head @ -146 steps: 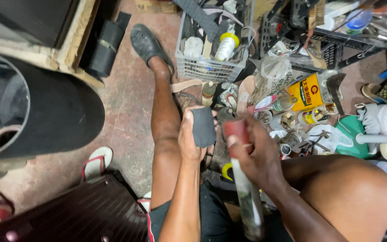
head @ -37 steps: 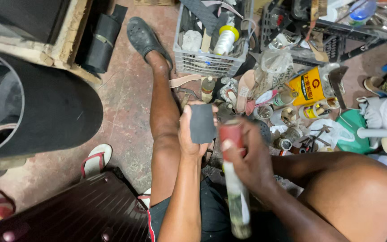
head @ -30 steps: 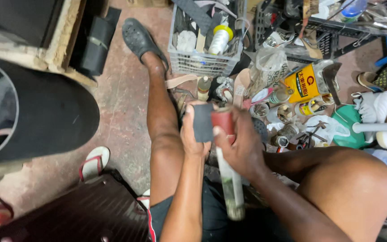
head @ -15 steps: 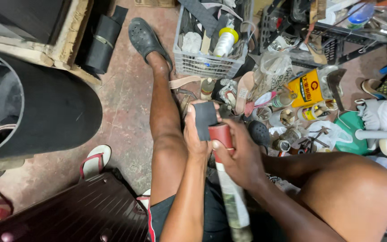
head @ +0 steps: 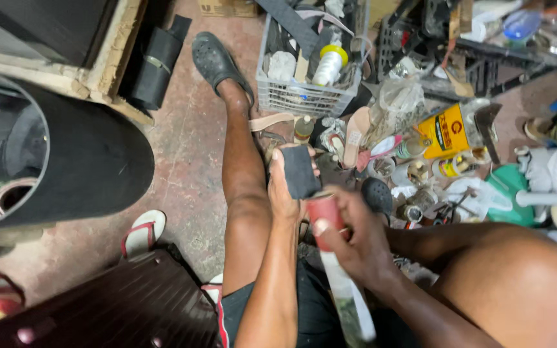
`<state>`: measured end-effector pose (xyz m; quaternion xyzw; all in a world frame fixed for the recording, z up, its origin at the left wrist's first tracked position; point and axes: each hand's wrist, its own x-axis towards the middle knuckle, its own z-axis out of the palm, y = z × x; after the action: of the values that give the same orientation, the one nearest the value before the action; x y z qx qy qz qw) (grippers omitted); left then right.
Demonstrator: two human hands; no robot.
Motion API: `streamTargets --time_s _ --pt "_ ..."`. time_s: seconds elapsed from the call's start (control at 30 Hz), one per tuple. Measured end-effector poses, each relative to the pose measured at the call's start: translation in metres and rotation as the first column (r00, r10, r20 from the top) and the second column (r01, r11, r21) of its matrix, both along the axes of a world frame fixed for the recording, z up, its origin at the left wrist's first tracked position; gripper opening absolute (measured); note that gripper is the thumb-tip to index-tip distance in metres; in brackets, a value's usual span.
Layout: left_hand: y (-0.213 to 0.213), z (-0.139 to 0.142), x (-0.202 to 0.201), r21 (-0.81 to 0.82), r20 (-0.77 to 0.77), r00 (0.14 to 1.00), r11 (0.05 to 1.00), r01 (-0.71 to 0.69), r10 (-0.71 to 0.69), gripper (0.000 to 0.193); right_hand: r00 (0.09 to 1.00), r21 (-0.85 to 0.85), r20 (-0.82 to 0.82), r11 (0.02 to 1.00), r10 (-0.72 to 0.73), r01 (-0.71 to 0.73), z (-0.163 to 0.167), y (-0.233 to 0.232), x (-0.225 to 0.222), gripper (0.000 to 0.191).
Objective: The person sits on the floor and uses a sanding block to smooth the surface of a small black rubber piece. They repeatedly rub the rubber against the sanding block, then inspect the edges and surface of the piece.
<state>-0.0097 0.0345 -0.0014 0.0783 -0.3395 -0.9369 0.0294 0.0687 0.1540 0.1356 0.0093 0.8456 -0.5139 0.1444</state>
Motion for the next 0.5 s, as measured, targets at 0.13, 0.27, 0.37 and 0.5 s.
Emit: streamTargets --time_s 0.13,0.27,0.37,0.5 --pt "0.015 -0.021 0.015 -0.608 -0.276 0.936 0.714 -0.347 0.219 0.059 0.983 0.042 -0.181 0.999 0.014 -0.006 -0.008 0.002 -0.021 0.057" --pt "0.029 -0.024 0.021 -0.491 0.142 0.989 0.871 0.033 0.042 0.061 0.959 0.049 -0.282 0.998 -0.022 0.038 -0.008 -0.007 -0.035 0.054" --pt "0.017 -0.013 0.010 -0.111 0.125 0.991 0.992 0.060 -0.046 0.059 0.994 -0.024 0.109 1.000 -0.009 0.012 0.004 -0.017 -0.011 0.044" --pt "-0.012 0.005 -0.002 0.333 0.036 0.997 0.942 0.053 -0.068 0.055 0.935 0.049 0.010 0.934 0.355 -0.355 0.018 -0.009 0.018 0.060"
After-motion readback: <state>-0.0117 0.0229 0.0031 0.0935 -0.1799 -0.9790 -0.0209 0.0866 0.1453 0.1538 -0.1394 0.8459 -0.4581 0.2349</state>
